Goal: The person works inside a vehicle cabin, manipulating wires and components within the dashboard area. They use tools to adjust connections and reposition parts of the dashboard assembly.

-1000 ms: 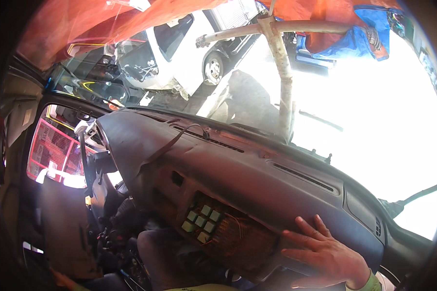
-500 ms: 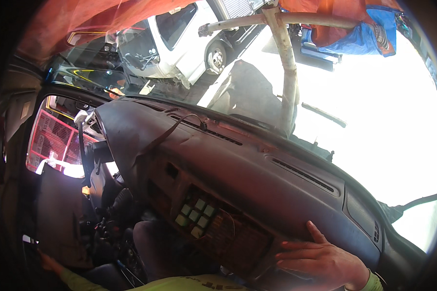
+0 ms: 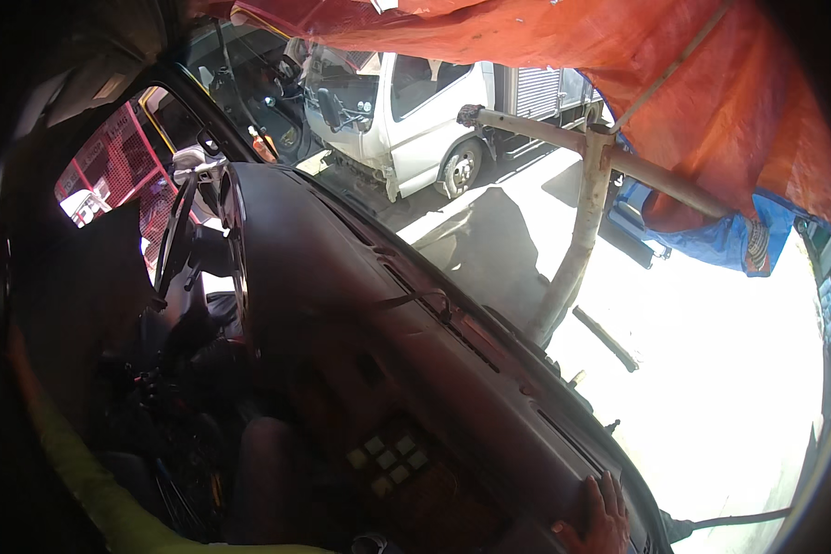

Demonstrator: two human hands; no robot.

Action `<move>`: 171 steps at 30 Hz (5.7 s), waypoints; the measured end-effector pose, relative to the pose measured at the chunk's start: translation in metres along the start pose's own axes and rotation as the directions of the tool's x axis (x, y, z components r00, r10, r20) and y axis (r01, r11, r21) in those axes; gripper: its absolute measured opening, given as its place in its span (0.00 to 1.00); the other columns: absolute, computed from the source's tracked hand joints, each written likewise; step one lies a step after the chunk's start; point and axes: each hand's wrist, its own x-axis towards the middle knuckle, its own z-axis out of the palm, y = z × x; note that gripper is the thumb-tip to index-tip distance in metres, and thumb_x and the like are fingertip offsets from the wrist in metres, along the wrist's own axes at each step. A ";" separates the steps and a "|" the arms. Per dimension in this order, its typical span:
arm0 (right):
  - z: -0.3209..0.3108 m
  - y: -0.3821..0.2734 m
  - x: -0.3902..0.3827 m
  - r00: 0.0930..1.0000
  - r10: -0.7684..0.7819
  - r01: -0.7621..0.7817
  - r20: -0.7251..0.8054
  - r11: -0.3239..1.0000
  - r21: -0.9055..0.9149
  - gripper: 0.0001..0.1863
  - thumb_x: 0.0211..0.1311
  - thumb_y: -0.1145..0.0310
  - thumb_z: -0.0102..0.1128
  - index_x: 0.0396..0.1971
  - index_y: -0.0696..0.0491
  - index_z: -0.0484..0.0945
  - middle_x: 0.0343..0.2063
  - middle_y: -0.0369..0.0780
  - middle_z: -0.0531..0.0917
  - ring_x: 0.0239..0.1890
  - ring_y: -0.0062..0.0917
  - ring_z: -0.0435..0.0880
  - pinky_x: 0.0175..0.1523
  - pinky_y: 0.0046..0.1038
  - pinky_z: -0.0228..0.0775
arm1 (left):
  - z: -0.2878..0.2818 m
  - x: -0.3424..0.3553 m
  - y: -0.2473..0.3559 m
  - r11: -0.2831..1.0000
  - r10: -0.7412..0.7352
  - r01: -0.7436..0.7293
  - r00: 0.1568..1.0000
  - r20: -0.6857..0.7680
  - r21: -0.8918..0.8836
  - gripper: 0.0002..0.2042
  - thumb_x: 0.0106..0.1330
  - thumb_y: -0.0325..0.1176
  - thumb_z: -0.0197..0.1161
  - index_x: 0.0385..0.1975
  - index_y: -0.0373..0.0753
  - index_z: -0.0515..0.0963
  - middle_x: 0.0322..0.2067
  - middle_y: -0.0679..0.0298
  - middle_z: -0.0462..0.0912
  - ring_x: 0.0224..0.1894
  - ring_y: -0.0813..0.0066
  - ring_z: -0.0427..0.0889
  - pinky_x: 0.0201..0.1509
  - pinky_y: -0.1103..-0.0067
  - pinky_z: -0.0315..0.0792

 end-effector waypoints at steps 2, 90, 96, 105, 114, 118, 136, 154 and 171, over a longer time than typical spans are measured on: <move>-0.004 -0.005 0.002 1.000 0.014 -0.015 0.007 1.000 0.007 0.47 0.67 0.38 0.61 0.77 0.51 0.60 0.75 0.55 0.63 0.77 0.55 0.58 0.78 0.51 0.51 | 0.021 0.017 0.022 0.999 -0.047 0.046 0.996 0.071 0.020 0.25 0.76 0.23 0.50 0.71 0.50 0.71 0.67 0.51 0.76 0.69 0.53 0.75 0.77 0.65 0.63; 0.175 -0.353 0.008 0.826 -0.485 0.482 -0.288 0.872 -0.086 0.29 0.72 0.61 0.59 0.68 0.57 0.67 0.63 0.42 0.77 0.65 0.32 0.76 0.68 0.32 0.71 | -0.327 -0.168 0.380 -0.772 0.103 -0.021 0.982 0.158 0.636 0.24 0.64 0.34 0.73 0.60 0.35 0.79 0.61 0.57 0.81 0.63 0.64 0.79 0.67 0.63 0.73; 0.129 -0.284 -0.018 0.794 -0.571 0.114 0.209 0.478 0.871 0.27 0.74 0.61 0.57 0.67 0.57 0.67 0.59 0.44 0.78 0.61 0.34 0.78 0.65 0.34 0.72 | -0.311 -0.107 0.464 -0.940 0.124 0.143 0.989 -0.081 0.311 0.25 0.65 0.39 0.75 0.60 0.36 0.79 0.52 0.59 0.87 0.54 0.72 0.87 0.60 0.73 0.80; 0.132 -0.281 -0.023 0.556 -0.750 -0.121 0.358 0.354 0.928 0.23 0.76 0.62 0.53 0.65 0.57 0.67 0.53 0.46 0.80 0.55 0.37 0.81 0.60 0.38 0.73 | -0.237 -0.134 0.580 -0.703 0.445 -0.287 0.536 0.717 0.651 0.13 0.75 0.45 0.65 0.43 0.41 0.80 0.31 0.66 0.86 0.29 0.76 0.86 0.33 0.78 0.81; 0.141 -0.293 -0.019 0.425 -0.804 -0.257 0.416 0.334 0.907 0.20 0.79 0.63 0.49 0.63 0.57 0.67 0.47 0.48 0.81 0.49 0.41 0.84 0.55 0.42 0.75 | -0.236 -0.145 0.608 -0.764 0.543 -0.082 0.457 0.705 0.641 0.09 0.75 0.39 0.62 0.36 0.42 0.80 0.26 0.64 0.85 0.23 0.76 0.83 0.26 0.80 0.77; 0.143 -0.301 -0.009 0.375 -0.814 -0.301 0.444 0.346 0.889 0.19 0.80 0.63 0.48 0.62 0.57 0.67 0.44 0.49 0.82 0.46 0.42 0.85 0.53 0.43 0.75 | -0.253 -0.148 0.629 -0.598 0.566 -0.302 0.496 0.658 0.743 0.04 0.72 0.33 0.63 0.36 0.41 0.80 0.27 0.64 0.86 0.22 0.75 0.83 0.24 0.80 0.77; 0.188 -0.346 -0.025 0.321 -0.748 -0.384 0.581 0.458 0.802 0.23 0.80 0.51 0.48 0.58 0.57 0.70 0.39 0.48 0.84 0.38 0.39 0.85 0.48 0.41 0.75 | -0.242 -0.149 0.561 -0.938 0.347 0.322 0.866 0.360 0.129 0.25 0.66 0.55 0.71 0.44 0.35 0.83 0.35 0.63 0.86 0.32 0.73 0.83 0.41 0.74 0.79; 0.291 -0.370 -0.104 0.838 -0.217 -0.091 0.500 0.849 0.521 0.35 0.75 0.38 0.53 0.66 0.54 0.75 0.61 0.46 0.80 0.67 0.34 0.75 0.73 0.37 0.62 | -0.312 -0.190 0.581 -0.331 0.693 -0.080 0.656 0.300 0.940 0.29 0.78 0.61 0.48 0.63 0.43 0.73 0.47 0.61 0.87 0.49 0.64 0.83 0.61 0.50 0.74; 0.154 -0.342 -0.256 0.958 -0.234 0.266 -0.165 0.940 0.211 0.16 0.55 0.77 0.71 0.43 0.61 0.79 0.32 0.49 0.84 0.36 0.45 0.86 0.42 0.38 0.76 | -0.391 -0.213 0.681 -0.320 0.832 0.285 0.540 0.125 0.904 0.24 0.79 0.54 0.53 0.52 0.35 0.78 0.45 0.56 0.84 0.47 0.60 0.83 0.65 0.58 0.75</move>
